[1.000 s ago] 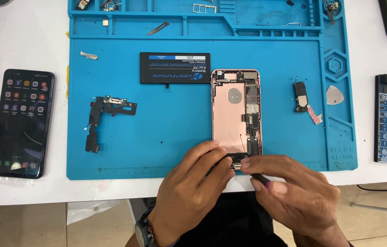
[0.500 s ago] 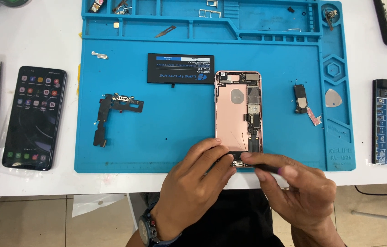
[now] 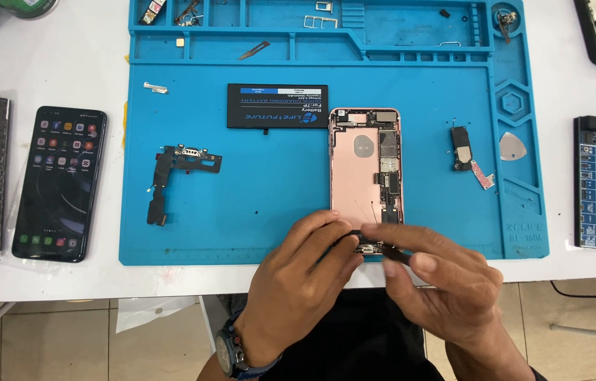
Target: The person uses a screwdriver and tweezers to remove screws and small components from the internal frame of a disassembled smartphone. They carefully lift and place parts onto a blue work mat while working on the device's motherboard area.
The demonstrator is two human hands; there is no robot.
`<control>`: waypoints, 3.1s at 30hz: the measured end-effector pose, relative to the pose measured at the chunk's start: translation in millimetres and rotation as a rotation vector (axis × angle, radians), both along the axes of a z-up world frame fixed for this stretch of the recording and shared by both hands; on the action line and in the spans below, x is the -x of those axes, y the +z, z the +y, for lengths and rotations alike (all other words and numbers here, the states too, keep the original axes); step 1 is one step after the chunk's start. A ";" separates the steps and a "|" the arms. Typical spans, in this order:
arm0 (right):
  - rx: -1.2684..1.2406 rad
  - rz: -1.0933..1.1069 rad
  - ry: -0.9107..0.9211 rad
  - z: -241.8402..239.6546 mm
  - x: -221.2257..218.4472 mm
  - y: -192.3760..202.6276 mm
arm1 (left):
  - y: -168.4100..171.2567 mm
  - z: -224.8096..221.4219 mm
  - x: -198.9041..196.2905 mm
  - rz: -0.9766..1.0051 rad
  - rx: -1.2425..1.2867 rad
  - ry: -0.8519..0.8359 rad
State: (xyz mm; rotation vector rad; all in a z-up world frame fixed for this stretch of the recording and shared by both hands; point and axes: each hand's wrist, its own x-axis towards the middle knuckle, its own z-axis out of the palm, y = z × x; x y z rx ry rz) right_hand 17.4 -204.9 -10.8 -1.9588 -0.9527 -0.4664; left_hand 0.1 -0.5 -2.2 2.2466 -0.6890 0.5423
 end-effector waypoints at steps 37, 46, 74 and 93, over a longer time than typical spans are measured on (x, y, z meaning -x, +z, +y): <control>-0.079 0.075 -0.033 -7.4 2.5 -1.5 | -1.0 0.4 0.5 0.016 -0.003 -0.023; -0.074 0.047 -0.103 -7.8 4.1 -4.2 | -4.8 0.2 2.1 0.016 -0.018 -0.013; -0.149 0.202 -0.003 -10.3 0.6 -6.7 | -10.3 0.6 3.6 -0.003 -0.035 -0.014; -0.158 0.202 0.011 -11.0 2.1 -8.9 | -8.3 0.6 2.7 -0.010 -0.042 -0.016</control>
